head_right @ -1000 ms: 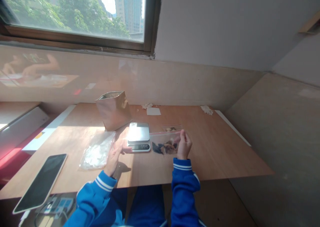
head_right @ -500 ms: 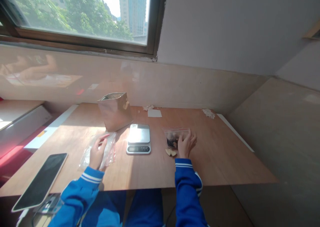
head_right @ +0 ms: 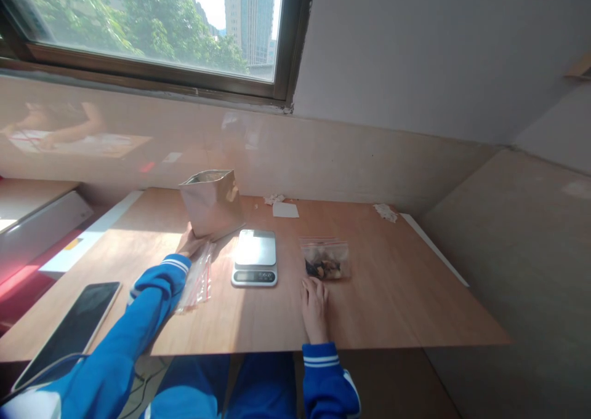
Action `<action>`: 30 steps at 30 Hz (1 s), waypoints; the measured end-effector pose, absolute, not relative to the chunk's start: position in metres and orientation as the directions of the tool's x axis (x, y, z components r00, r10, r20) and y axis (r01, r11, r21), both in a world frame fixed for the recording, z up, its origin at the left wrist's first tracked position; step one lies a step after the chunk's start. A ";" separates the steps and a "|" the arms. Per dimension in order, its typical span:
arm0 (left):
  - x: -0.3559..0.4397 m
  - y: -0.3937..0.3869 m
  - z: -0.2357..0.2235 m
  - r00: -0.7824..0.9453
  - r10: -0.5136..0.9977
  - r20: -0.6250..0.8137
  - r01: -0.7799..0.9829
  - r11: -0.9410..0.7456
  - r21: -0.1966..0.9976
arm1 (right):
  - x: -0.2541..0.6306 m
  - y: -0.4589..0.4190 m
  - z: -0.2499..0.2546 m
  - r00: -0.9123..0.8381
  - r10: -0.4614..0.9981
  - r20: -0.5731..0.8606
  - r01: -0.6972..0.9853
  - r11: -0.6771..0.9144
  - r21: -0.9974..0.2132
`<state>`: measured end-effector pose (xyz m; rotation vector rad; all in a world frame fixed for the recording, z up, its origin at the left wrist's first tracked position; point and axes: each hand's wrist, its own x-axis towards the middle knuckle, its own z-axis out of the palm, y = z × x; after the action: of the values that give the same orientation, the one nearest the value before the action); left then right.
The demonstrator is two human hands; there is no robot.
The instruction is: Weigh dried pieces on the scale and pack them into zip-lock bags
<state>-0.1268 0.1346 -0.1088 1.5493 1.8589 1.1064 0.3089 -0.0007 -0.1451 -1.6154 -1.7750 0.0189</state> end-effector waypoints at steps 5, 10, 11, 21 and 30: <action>-0.123 0.127 -0.108 -0.213 0.973 0.093 0.633 0.065 0.771 | 0.302 0.017 -0.124 0.027 0.911 0.412 0.868 0.183 -0.461; -0.118 0.120 -0.106 -0.244 0.958 0.150 0.564 0.015 0.826 | 0.291 0.017 -0.122 0.098 0.915 0.392 0.941 0.044 -0.337; -0.117 0.119 -0.106 -0.243 0.958 0.154 0.546 0.004 0.838 | 0.290 0.014 -0.125 0.093 0.911 0.401 0.937 0.056 -0.345; -0.109 0.114 -0.105 -0.212 0.950 0.228 0.412 -0.125 0.903 | 0.269 0.017 -0.102 0.072 0.927 0.368 0.838 0.144 -0.526; -0.111 0.115 -0.108 -0.233 0.946 0.225 0.323 -0.143 0.935 | 0.184 0.075 -0.035 -0.047 0.909 0.415 0.692 0.329 -0.643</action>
<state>-0.1108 0.1151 -0.1077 1.4456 1.5524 1.3966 0.1842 0.0750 -0.0352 -1.4247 -1.7986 0.3438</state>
